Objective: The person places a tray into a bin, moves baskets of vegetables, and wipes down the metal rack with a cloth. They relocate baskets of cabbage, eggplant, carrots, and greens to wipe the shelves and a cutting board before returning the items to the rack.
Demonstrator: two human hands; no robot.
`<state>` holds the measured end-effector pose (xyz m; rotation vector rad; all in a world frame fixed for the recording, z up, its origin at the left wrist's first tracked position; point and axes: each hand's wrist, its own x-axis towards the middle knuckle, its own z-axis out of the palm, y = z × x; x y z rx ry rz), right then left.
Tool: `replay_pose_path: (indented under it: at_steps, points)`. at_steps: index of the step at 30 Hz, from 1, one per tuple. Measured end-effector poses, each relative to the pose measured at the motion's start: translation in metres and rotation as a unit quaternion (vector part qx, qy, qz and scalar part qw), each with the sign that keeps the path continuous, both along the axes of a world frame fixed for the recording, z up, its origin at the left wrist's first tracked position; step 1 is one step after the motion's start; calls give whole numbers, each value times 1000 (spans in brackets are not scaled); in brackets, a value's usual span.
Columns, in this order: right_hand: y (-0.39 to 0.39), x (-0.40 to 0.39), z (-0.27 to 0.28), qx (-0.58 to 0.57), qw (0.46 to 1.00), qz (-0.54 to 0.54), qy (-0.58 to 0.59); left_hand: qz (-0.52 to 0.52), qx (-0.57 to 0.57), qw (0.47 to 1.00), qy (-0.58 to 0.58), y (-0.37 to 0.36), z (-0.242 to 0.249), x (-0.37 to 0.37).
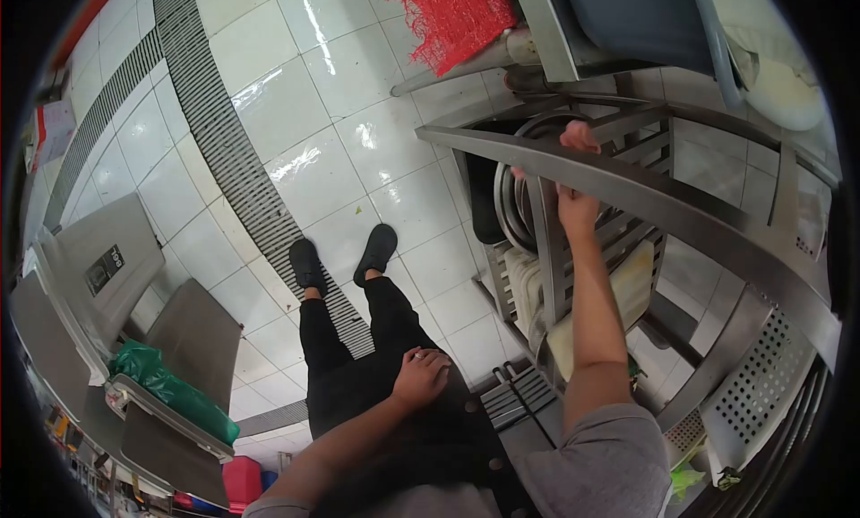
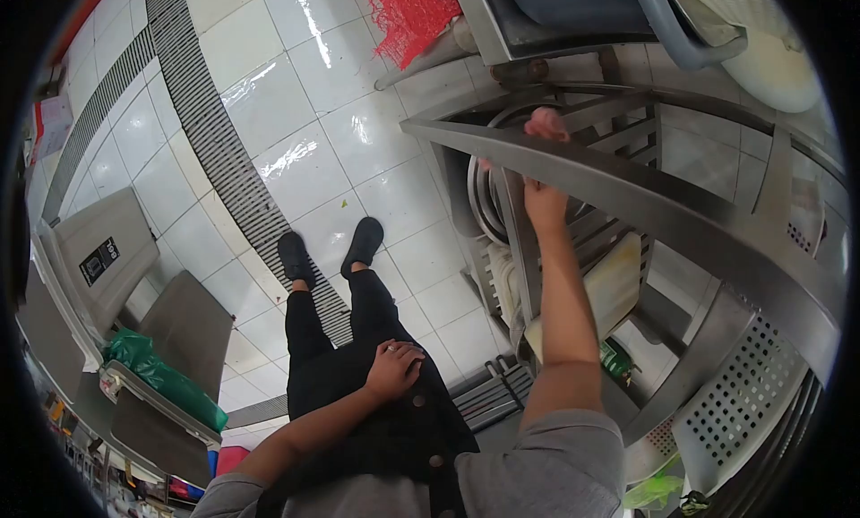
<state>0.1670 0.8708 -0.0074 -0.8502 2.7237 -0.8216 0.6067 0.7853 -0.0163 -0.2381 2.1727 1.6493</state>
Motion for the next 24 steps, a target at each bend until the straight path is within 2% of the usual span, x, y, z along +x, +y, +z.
replay_pose_path:
  at_steps: [2, 3, 4, 5, 6, 7, 8, 10, 12, 14, 15, 16, 18, 19, 21, 22, 24]
  points:
    - [23, -64, -20, 54, 989, -27, 134, 0, -3, 1000, 1, -6, 1, 4]
    - [41, -105, -27, 116, 976, -68, 173, 3, -4, 1000, 6, -8, 3, 7]
    - [60, -139, -27, 238, 948, -104, 185, -1, -2, 1000, 6, -10, 5, 14]
    - [71, -169, -26, 402, 887, -126, 188, -10, 0, 1000, 11, -13, 4, 18]
    - [69, -185, -20, 571, 792, -118, 180, -18, 2, 1000, 14, -14, 2, 20]
    - [58, -188, -14, 690, 696, -93, 179, -22, 6, 1000, 14, -15, 1, 24]
    - [72, -181, -27, 536, 817, -156, 144, -27, 0, 1000, 12, -16, 1, 30]
    - [78, -157, -31, 243, 933, -184, 193, -38, -1, 999, 21, -17, 2, 34]
    - [53, -102, -14, 24, 969, -170, 175, -30, 0, 999, 18, -23, 1, 41]
    - [22, -9, 11, -80, 979, -157, 99, -28, 6, 999, 16, -31, 3, 46]
    - [33, 40, 7, 54, 978, -173, 107, -23, 12, 1000, 16, -33, 5, 45]
    - [24, 87, 18, 41, 986, -128, 98, -28, 14, 999, 19, -34, 4, 45]
    - [27, 146, 45, 131, 988, -69, 50, -31, 10, 999, 16, -34, 4, 48]
    - [45, 163, 47, 129, 987, -76, 49, -38, 9, 999, 16, -34, 5, 51]
    - [99, 176, 37, 287, 945, -141, 77, -25, -2, 999, 27, -33, 3, 49]
    - [110, 170, 30, 287, 944, -143, 78, -26, -2, 999, 29, -31, 1, 49]
    - [129, 142, 14, 341, 903, -191, 179, -21, 2, 1000, 16, -25, -1, 51]
